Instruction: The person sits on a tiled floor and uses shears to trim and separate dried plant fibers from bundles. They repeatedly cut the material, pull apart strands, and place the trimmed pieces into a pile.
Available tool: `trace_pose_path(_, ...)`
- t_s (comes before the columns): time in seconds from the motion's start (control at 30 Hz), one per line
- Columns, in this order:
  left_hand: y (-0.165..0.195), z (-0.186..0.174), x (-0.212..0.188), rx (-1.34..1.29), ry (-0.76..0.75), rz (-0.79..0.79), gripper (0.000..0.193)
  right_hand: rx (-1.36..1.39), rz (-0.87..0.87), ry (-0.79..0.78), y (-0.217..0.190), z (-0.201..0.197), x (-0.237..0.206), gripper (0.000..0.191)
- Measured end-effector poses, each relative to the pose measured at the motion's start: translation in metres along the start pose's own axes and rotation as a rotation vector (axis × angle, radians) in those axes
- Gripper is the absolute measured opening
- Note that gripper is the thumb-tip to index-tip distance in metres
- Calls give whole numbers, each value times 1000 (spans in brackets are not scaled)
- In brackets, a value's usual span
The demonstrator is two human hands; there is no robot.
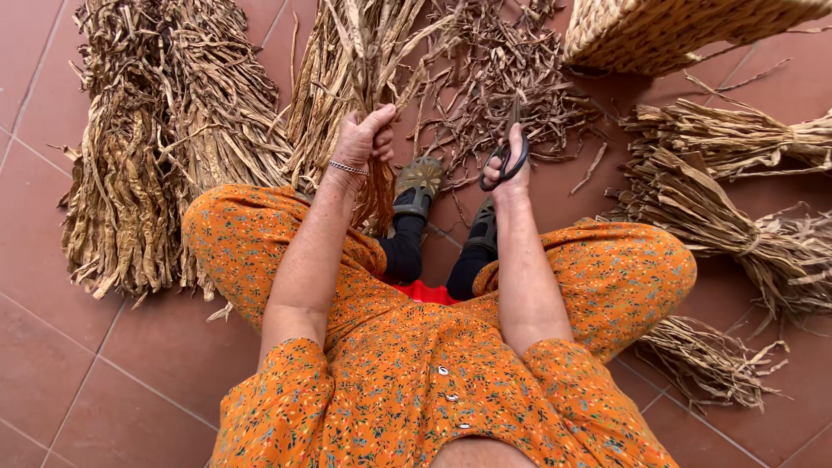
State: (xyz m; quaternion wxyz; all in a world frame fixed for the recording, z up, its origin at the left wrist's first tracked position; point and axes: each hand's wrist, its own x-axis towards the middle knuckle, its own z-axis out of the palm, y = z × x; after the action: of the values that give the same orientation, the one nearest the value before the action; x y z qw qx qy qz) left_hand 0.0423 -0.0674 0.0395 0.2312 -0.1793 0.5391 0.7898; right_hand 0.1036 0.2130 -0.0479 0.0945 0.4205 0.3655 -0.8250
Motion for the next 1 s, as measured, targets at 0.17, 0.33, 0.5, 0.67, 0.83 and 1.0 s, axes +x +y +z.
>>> trace_pose_path(0.17, 8, -7, 5, 9, -31, 29, 26, 80, -29, -187, 10, 27, -58, 55)
trace_pose_path(0.33, 13, -9, -5, 6, -78, 58, 26, 88, -14, -434, 38, 34, -119, 62)
trace_pose_path(0.5, 21, -2, -22, 50, -249, 68, 25, 47, -6, -644, 38, 37, -129, 84)
trace_pose_path(0.67, 22, -5, -33, 101, -304, 87, 23, -93, -243, -564, 21, 35, -107, 89)
trace_pose_path(0.83, 23, -14, -25, 73, -311, 76, 26, -132, -373, -472, 16, 23, -84, 89)
trace_pose_path(1.0, 22, -15, -20, 110, -266, 103, 26, -146, -474, -342, 19, 17, -68, 84)
